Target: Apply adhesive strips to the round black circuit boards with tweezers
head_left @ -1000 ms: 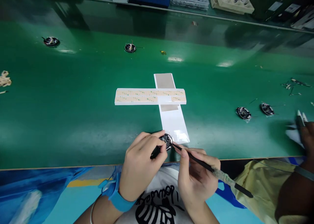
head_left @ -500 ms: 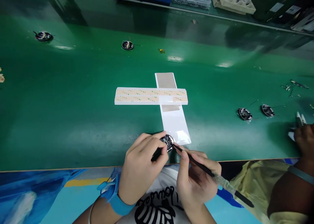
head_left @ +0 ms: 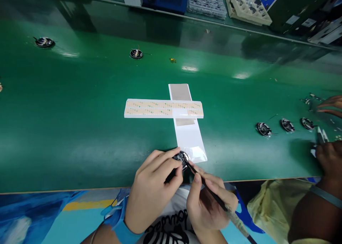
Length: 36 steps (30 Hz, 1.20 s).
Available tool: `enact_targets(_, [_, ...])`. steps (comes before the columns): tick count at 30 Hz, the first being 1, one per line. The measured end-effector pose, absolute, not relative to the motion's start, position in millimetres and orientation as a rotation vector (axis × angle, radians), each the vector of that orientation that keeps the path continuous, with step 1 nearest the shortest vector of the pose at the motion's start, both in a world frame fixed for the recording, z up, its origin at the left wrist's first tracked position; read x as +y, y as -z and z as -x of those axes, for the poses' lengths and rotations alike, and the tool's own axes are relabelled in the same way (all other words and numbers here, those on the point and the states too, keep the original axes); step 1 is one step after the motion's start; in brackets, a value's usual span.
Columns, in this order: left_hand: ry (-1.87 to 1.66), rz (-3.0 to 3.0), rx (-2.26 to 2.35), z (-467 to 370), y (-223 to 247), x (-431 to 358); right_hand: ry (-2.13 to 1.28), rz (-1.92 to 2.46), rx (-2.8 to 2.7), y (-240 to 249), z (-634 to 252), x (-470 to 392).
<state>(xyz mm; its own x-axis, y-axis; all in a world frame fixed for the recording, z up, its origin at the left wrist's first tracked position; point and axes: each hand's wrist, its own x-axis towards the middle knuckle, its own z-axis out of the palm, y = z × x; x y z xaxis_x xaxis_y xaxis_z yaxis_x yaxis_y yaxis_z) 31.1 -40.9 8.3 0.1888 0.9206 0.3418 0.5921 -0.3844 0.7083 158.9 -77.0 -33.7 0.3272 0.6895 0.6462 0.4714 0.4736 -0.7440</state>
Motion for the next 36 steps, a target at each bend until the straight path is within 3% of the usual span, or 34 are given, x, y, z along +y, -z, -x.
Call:
enact_targets(12, [-1.063,-2.254,1.381,-32.1,-4.9,-41.9,-0.146,1.139,-1.37,37.1,-160.3,-77.7])
enact_targets(17, [-0.859,-2.708,1.202,-26.7,-7.4,-40.5,-0.141,1.137,-1.358,39.1,-159.9,-78.4])
enact_targets(25, [-0.618,-2.822,1.194,-16.0,-10.2,-43.4,-0.111,1.169,-1.379,35.7,-162.1,-76.8])
enact_targets(36, [-0.729,-2.753,1.196,-17.3,-7.2,-37.1,-0.17,1.226,-1.347,24.5,-161.7,-74.5])
